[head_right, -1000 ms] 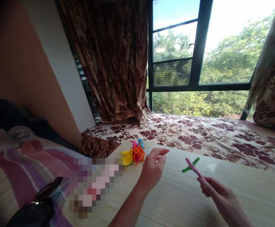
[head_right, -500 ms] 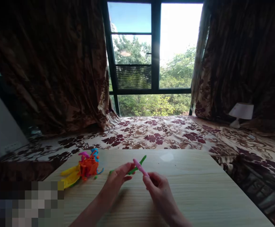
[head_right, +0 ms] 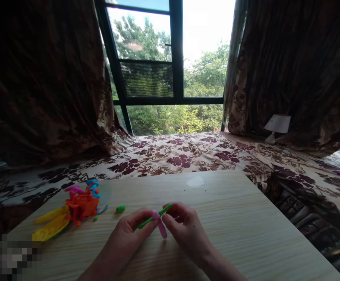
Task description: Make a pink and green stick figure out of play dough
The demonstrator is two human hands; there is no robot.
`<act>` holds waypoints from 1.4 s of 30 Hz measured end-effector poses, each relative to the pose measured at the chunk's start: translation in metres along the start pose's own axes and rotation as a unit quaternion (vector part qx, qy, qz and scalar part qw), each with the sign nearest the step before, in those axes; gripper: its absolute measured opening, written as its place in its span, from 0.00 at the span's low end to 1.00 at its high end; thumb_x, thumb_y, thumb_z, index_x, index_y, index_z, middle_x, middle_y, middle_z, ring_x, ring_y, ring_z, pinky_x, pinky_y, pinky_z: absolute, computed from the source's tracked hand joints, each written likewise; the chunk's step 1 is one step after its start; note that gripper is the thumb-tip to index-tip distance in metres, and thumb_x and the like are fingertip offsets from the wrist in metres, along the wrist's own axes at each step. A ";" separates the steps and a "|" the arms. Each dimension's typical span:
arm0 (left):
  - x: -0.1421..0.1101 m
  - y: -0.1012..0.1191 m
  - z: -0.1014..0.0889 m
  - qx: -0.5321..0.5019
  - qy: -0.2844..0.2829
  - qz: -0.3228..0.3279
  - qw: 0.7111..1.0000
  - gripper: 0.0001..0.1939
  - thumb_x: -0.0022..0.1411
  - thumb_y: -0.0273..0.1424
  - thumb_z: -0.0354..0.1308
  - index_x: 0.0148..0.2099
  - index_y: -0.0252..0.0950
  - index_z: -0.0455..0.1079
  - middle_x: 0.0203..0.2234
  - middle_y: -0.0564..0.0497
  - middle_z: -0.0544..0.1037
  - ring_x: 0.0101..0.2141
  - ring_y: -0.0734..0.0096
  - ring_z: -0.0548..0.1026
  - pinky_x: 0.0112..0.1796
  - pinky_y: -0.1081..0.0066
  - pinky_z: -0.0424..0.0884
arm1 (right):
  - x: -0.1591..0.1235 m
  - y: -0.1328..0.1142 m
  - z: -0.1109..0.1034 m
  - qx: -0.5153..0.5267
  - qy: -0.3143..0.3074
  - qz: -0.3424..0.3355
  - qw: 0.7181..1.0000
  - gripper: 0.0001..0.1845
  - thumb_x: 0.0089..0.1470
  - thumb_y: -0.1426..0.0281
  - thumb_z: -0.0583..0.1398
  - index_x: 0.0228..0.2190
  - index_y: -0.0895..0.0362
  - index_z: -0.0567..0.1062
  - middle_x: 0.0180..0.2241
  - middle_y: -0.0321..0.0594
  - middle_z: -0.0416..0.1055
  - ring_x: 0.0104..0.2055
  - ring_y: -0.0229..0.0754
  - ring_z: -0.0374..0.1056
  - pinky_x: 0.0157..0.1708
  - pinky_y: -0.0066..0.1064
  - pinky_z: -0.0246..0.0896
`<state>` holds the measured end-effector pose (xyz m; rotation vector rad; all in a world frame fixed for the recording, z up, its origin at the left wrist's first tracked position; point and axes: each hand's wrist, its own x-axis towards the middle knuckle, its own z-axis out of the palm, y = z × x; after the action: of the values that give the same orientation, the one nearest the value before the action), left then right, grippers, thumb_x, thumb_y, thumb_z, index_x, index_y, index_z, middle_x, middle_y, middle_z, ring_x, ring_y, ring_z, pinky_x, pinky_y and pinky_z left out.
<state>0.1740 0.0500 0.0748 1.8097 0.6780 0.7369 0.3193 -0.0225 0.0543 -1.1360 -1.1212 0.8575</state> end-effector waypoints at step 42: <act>-0.005 -0.001 0.012 -0.155 -0.070 -0.098 0.981 0.13 0.52 0.34 0.57 0.40 0.39 0.74 0.29 0.52 0.77 0.34 0.68 0.71 0.37 0.73 0.64 | 0.002 -0.005 -0.007 -0.011 -0.013 0.004 1.000 0.11 0.48 0.65 0.61 0.31 0.60 0.75 0.29 0.38 0.73 0.31 0.39 0.67 0.30 0.26 0.61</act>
<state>0.1793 0.0392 0.0693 1.4714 0.6015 0.5436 0.3263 -0.0237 0.0597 -1.1503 -1.1509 0.8699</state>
